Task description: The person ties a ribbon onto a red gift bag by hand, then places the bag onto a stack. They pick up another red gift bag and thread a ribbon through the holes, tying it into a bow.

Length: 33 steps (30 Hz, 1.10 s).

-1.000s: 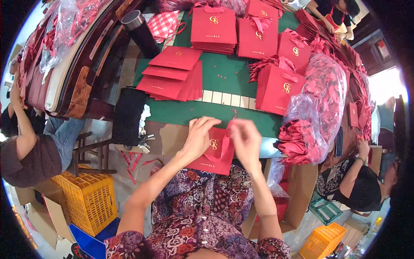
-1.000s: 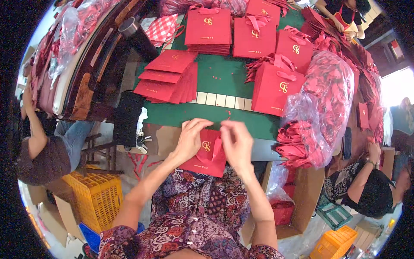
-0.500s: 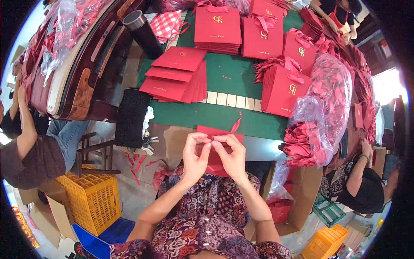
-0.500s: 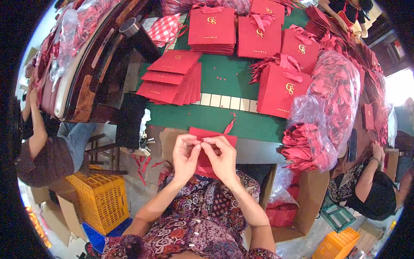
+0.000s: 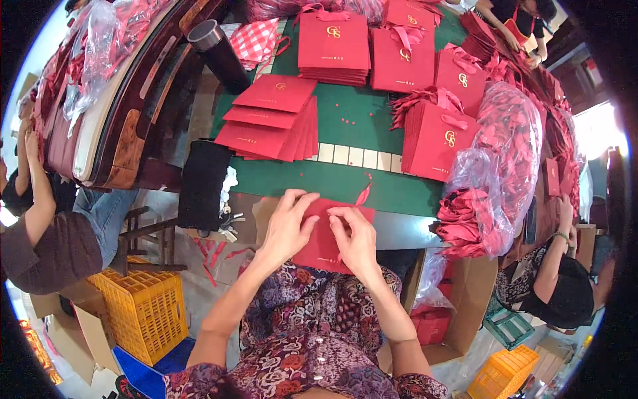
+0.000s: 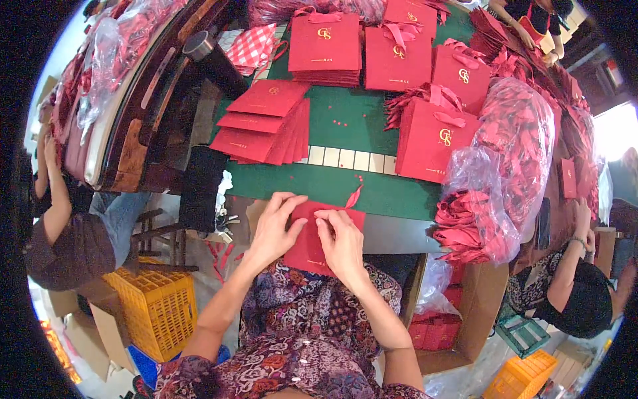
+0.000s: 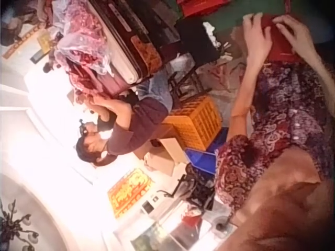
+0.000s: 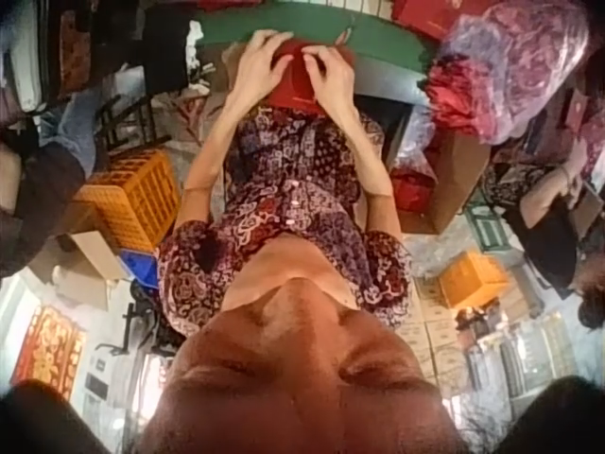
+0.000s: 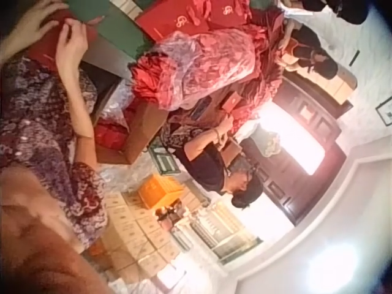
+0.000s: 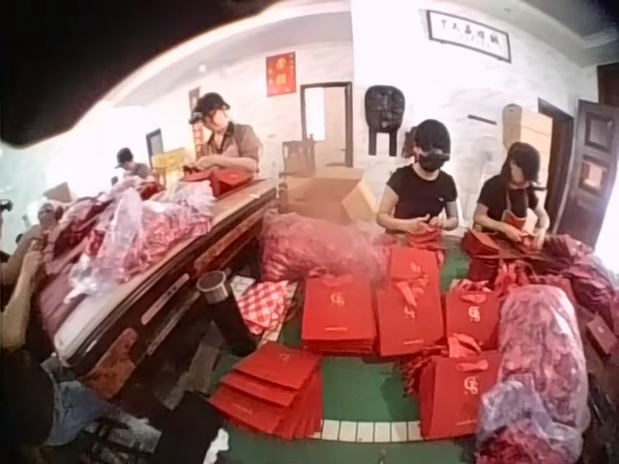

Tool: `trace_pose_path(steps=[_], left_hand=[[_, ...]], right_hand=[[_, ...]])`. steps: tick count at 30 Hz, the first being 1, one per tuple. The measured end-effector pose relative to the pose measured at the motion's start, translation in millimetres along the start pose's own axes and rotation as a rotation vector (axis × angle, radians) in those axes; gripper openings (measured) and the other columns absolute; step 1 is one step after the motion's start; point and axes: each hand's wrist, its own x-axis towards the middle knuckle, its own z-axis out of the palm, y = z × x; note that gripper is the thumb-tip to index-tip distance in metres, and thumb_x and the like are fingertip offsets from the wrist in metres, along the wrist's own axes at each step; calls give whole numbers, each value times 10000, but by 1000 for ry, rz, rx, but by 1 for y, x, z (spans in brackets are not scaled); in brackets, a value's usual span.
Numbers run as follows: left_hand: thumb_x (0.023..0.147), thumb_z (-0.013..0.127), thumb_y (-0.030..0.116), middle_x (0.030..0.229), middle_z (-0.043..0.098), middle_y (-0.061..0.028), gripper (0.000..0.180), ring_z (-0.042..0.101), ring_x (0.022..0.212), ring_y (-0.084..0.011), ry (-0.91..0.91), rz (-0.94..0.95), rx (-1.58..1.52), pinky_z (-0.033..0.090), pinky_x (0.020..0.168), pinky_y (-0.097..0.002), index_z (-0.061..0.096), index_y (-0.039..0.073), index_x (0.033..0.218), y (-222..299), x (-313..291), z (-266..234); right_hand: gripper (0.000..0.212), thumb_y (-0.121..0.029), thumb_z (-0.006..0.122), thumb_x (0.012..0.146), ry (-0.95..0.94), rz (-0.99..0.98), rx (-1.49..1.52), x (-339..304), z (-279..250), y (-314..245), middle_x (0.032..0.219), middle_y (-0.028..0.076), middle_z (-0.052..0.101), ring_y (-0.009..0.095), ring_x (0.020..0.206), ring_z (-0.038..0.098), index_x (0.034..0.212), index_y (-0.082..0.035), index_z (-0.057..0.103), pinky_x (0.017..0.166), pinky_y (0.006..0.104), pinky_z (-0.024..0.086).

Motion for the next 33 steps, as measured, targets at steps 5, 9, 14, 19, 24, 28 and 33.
trace_pose_path(steps=[5,9,14,19,24,28,33], left_hand=[[834,702,54,1145,542,-152,335,589,1060,-365,13,40,74,526,864,-430,602,45,1153,6,2,2],[850,669,32,1042,549,-130,205,600,981,-349,5,142,174,532,803,-444,608,53,1045,3,4,0],[858,654,23,983,565,-115,130,614,924,-337,1,165,72,526,762,-434,615,50,979,8,6,-3],[837,646,6,970,547,-103,138,599,905,-315,-4,239,65,517,729,-427,585,57,949,12,6,0],[806,631,-15,964,547,-107,172,594,905,-321,26,261,92,520,731,-425,575,55,953,20,5,9],[755,627,-25,973,557,-105,226,594,918,-322,23,297,164,530,740,-424,576,57,959,24,2,15],[773,618,-26,977,555,-109,216,594,925,-329,1,270,129,532,736,-434,572,52,969,22,5,9]], right_hand=[[154,-118,701,908,37,11,5,2,2,0,914,144,708,254,745,709,1038,-37,679,670,365,549],[149,-118,739,881,49,100,14,2,2,-3,824,112,723,228,705,713,959,-32,646,648,351,552],[158,-111,751,867,31,116,54,1,-1,-9,773,99,719,210,687,712,920,-29,627,640,339,555],[179,-118,766,818,-9,213,79,3,-9,-6,717,77,695,167,644,688,850,-35,611,626,322,550],[180,-117,761,794,21,259,75,3,-12,-7,698,73,683,158,642,682,830,-34,604,629,317,549],[178,-106,760,797,80,214,108,2,-9,-1,692,69,679,154,645,681,856,-37,607,623,315,545],[202,-98,777,814,151,57,87,0,-7,-9,722,83,691,218,646,686,946,-57,630,613,336,534]])
